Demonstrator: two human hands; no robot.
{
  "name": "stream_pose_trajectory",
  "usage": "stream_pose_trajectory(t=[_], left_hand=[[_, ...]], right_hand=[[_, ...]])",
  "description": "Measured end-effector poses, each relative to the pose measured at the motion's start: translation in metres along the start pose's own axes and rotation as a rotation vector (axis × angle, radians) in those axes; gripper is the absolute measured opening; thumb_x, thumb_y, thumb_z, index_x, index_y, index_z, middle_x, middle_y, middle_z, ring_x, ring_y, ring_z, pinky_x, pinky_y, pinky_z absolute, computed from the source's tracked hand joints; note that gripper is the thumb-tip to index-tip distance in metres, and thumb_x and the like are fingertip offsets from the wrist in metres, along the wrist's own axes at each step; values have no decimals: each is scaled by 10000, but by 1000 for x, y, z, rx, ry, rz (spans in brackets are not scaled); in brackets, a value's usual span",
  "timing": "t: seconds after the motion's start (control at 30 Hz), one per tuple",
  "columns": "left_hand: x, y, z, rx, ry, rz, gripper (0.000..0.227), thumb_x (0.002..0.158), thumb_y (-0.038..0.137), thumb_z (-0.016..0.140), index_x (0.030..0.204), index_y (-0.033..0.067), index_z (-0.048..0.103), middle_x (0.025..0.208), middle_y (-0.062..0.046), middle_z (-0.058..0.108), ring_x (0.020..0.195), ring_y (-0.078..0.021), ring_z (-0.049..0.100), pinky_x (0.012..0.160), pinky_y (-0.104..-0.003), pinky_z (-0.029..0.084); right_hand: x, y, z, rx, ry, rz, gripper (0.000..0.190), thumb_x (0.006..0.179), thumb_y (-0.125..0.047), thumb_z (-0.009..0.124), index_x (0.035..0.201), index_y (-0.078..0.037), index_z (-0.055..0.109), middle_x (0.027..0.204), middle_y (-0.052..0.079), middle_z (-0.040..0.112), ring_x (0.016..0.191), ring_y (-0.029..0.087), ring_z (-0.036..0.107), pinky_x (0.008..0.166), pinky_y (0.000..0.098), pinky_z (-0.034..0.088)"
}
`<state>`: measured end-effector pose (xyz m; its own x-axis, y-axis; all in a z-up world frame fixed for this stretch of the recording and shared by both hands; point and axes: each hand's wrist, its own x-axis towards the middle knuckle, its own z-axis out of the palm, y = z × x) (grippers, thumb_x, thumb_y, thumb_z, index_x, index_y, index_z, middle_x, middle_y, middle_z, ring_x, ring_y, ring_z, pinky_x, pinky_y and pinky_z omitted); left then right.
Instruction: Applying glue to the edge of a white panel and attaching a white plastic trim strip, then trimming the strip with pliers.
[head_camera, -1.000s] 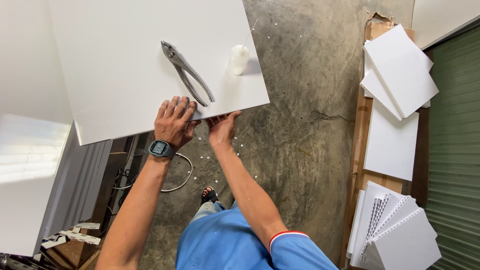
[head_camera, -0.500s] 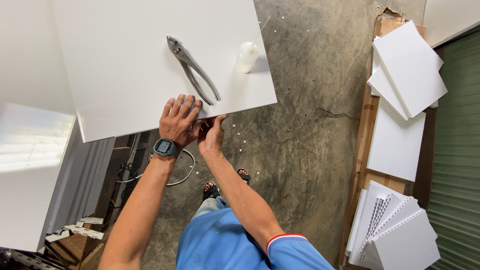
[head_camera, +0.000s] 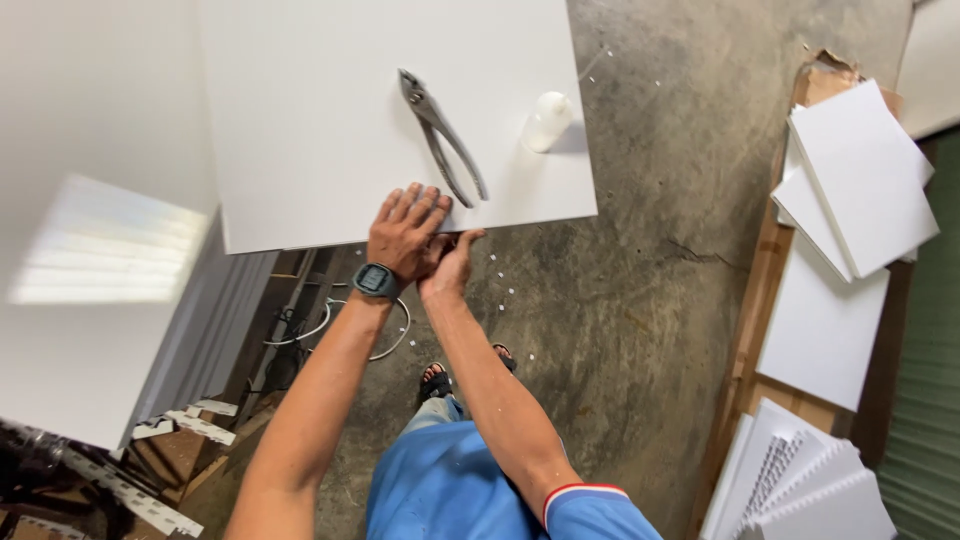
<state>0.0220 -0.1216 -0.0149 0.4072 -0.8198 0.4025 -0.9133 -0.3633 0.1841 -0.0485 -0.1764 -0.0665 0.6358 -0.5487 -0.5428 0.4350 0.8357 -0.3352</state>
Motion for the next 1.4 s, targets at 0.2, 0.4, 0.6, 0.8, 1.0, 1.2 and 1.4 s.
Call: stream_pose_trajectory(t=[0.2, 0.4, 0.6, 0.8, 1.0, 1.2, 1.4], left_hand=[[-29, -44, -10, 88, -56, 86, 537, 905, 415, 739, 1396, 215, 649, 1433, -59, 642, 1333, -275, 580, 1127, -428, 470], [-73, -122, -106, 211, -222, -51, 547, 878, 464, 724, 1386, 282, 632, 1464, -27, 600, 1354, -246, 572, 1115, -402, 492], [-87, -142, -93, 269, -270, 44, 551, 944, 433, 655, 1443, 208, 593, 1445, -68, 610, 1353, -238, 564, 1151, -390, 453], [-95, -148, -77, 282, -239, 66, 545, 938, 370, 654, 1431, 147, 592, 1425, -101, 622, 1351, -254, 570, 1173, -388, 438], [-93, -146, -79, 235, -215, 46, 538, 915, 323, 671, 1420, 148, 607, 1424, -106, 620, 1344, -257, 570, 1164, -401, 437], [-86, -130, -96, 203, -207, -17, 568, 877, 266, 705, 1420, 126, 614, 1438, -112, 617, 1362, -249, 567, 1178, -397, 436], [-86, -124, -97, 179, -149, -55, 523, 852, 224, 738, 1358, 112, 663, 1404, -119, 642, 1344, -251, 582, 1168, -398, 446]], right_hand=[[12, 6, -18, 42, 81, -106, 778, 969, -688, 348, 1426, -79, 511, 1354, 109, 613, 1261, 245, 579, 1113, 408, 471], [9, 2, -13, -3, 150, -76, 763, 932, -712, 433, 1254, -38, 587, 1054, 90, 642, 965, 217, 614, 995, 443, 514], [11, 5, -17, -36, 197, -84, 757, 950, -712, 439, 1214, -20, 594, 997, 94, 622, 938, 214, 609, 996, 443, 514], [6, 3, -3, -19, 214, -91, 729, 936, -710, 415, 1205, -62, 611, 982, 70, 636, 904, 201, 599, 984, 434, 502], [-3, 27, -4, -206, 175, -220, 735, 977, -688, 449, 1210, -10, 612, 996, 97, 647, 936, 208, 614, 945, 406, 519], [-14, 81, 18, -23, 78, 9, 846, 911, -809, 324, 1208, -71, 611, 1045, 62, 657, 968, 216, 604, 901, 392, 517], [-29, 115, 48, 23, 7, 118, 978, 801, -903, 320, 1234, -88, 644, 1155, 84, 635, 1065, 230, 588, 993, 385, 485]])
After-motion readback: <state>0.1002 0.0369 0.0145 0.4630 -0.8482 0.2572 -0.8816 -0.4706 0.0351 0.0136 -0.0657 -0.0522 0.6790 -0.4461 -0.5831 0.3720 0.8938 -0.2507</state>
